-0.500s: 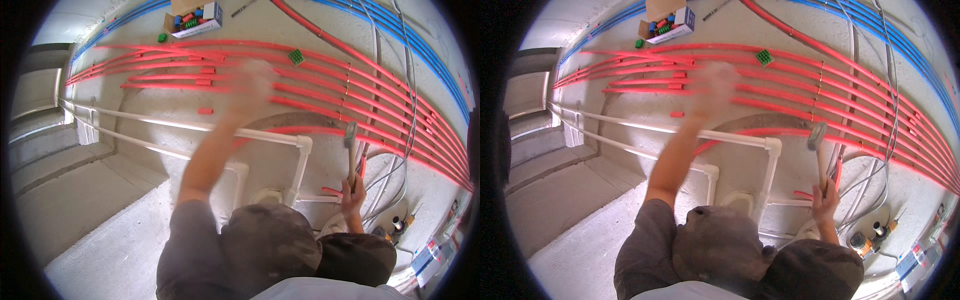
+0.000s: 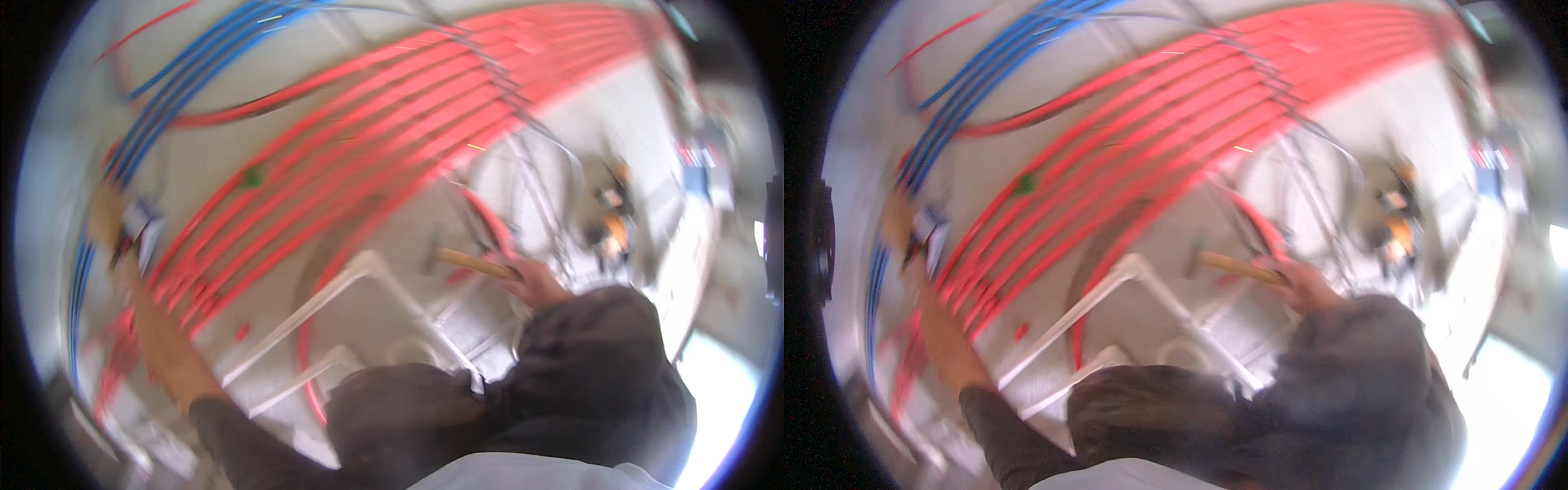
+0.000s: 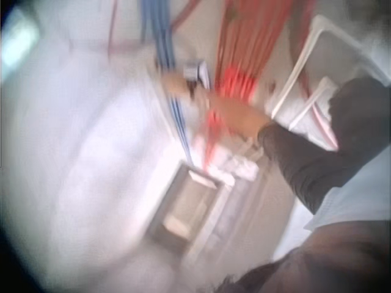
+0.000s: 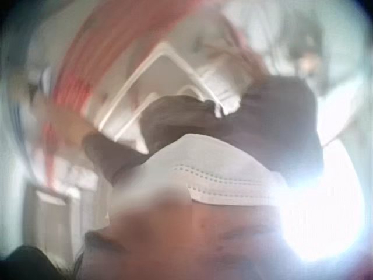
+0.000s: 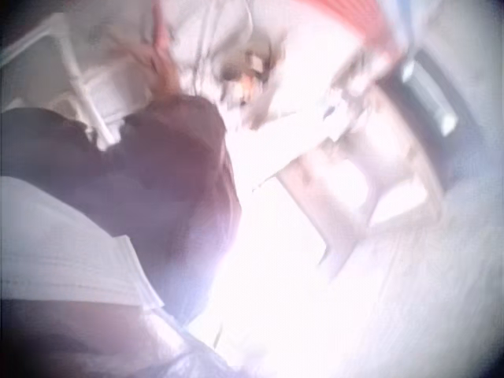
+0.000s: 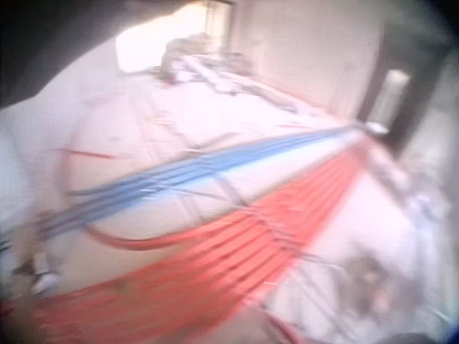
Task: The person installs red and blue plastic pipes along a concrete ceiling. They use a hammer to secure clips, a rotary hammer drill to create holes, and pliers to cut pipe segments. The person repeatedly positions, drills, and fastens the pipes to the ceiling surface.
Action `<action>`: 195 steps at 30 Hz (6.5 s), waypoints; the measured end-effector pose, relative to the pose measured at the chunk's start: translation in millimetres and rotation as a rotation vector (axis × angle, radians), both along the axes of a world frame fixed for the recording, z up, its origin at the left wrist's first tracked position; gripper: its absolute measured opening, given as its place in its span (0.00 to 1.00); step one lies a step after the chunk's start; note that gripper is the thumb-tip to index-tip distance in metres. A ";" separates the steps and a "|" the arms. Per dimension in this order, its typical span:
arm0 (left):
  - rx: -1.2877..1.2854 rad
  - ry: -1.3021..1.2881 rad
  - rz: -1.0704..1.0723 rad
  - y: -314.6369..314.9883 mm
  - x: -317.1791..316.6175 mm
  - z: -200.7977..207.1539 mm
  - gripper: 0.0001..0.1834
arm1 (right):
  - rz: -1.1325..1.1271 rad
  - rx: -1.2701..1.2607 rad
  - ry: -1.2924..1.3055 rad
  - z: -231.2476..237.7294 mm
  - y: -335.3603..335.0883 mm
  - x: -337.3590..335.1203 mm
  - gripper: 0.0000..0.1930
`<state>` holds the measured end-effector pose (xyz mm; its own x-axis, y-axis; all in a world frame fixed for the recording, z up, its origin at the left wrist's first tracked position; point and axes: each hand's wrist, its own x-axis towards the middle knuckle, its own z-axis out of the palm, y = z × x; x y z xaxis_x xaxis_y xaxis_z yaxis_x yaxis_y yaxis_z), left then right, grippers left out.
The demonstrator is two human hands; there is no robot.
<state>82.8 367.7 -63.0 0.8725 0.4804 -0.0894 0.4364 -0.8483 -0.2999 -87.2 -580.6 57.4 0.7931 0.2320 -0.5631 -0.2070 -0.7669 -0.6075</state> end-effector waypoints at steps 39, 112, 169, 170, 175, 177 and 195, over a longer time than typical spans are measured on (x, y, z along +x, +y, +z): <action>-0.770 -1.055 -0.012 -292.0 34.5 69.4 0.08 | -0.103 0.039 -0.012 -47.6 -14.1 -5.6 0.22; -1.454 -0.632 -0.029 -583.3 -74.8 42.5 0.13 | 0.483 0.302 -0.855 -97.2 178.3 164.8 0.16; -0.832 -0.770 -0.312 -600.4 -121.0 34.3 0.20 | 0.318 0.208 -0.332 -42.1 71.2 94.8 0.22; -0.702 -0.816 -0.285 -583.3 -148.1 40.9 0.18 | 0.303 0.252 -0.430 -42.2 61.7 92.2 0.22; -0.525 -0.460 0.137 -488.2 -258.0 43.2 0.14 | 0.445 0.063 -0.349 -57.8 10.5 58.0 0.19; -0.499 -0.325 0.214 -475.2 -279.9 36.7 0.17 | 0.503 -0.113 -0.183 -65.5 5.2 54.4 0.18; -0.354 -0.304 0.276 -436.6 -272.9 8.8 0.07 | 0.867 0.315 -0.834 -123.7 236.7 189.8 0.14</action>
